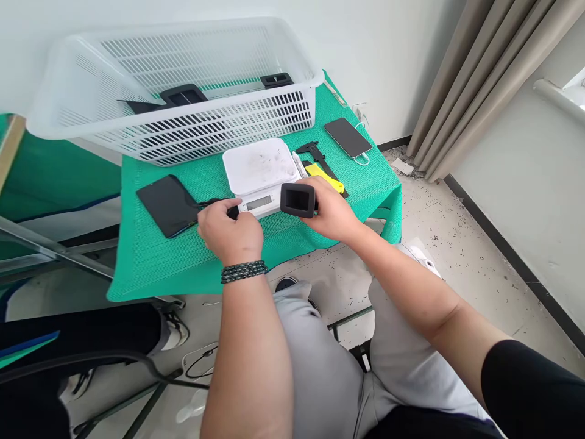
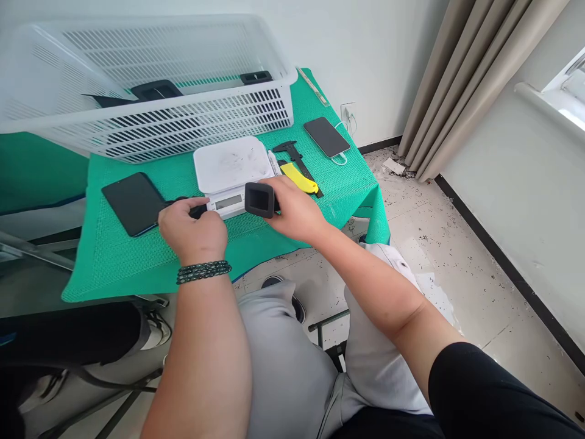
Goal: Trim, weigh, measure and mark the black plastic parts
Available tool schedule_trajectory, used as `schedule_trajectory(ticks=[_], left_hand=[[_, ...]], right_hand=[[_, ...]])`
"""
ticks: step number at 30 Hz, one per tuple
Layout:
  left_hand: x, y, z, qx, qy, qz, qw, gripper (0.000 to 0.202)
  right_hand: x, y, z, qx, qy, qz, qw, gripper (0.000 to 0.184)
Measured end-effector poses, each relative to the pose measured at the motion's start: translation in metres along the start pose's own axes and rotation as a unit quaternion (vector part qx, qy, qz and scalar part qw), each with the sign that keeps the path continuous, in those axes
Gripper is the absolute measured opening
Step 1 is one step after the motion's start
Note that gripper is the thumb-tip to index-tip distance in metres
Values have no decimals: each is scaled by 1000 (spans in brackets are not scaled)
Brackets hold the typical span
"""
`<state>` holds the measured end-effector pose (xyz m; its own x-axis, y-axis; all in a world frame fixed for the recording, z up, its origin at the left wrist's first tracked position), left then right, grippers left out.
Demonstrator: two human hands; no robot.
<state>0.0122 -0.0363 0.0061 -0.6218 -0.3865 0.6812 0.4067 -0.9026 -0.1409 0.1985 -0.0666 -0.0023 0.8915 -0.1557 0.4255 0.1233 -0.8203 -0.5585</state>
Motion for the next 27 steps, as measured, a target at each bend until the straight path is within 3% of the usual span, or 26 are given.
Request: schedule_trajectory(ticks=[21, 27], left_hand=[[1, 10, 16, -7, -42, -17, 999, 40], [3, 15, 21, -36, -51, 18, 998, 33]], right_hand=[[1, -3, -1, -31, 5, -24, 999, 31], [2, -3, -2, -43, 3, -37, 998, 31]])
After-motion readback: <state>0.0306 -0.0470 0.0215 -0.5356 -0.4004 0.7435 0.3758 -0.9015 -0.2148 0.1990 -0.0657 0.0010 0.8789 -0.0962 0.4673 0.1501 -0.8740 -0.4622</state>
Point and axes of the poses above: each hand's wrist, its own y-axis away from the middle knuckle, its own x-axis out of the back of the hand, z = x × y, the point moved 3 cm from there along -y, towards the middle knuckle, and after that the axes turned 2 degrees about -y, right-handed, at the moved point
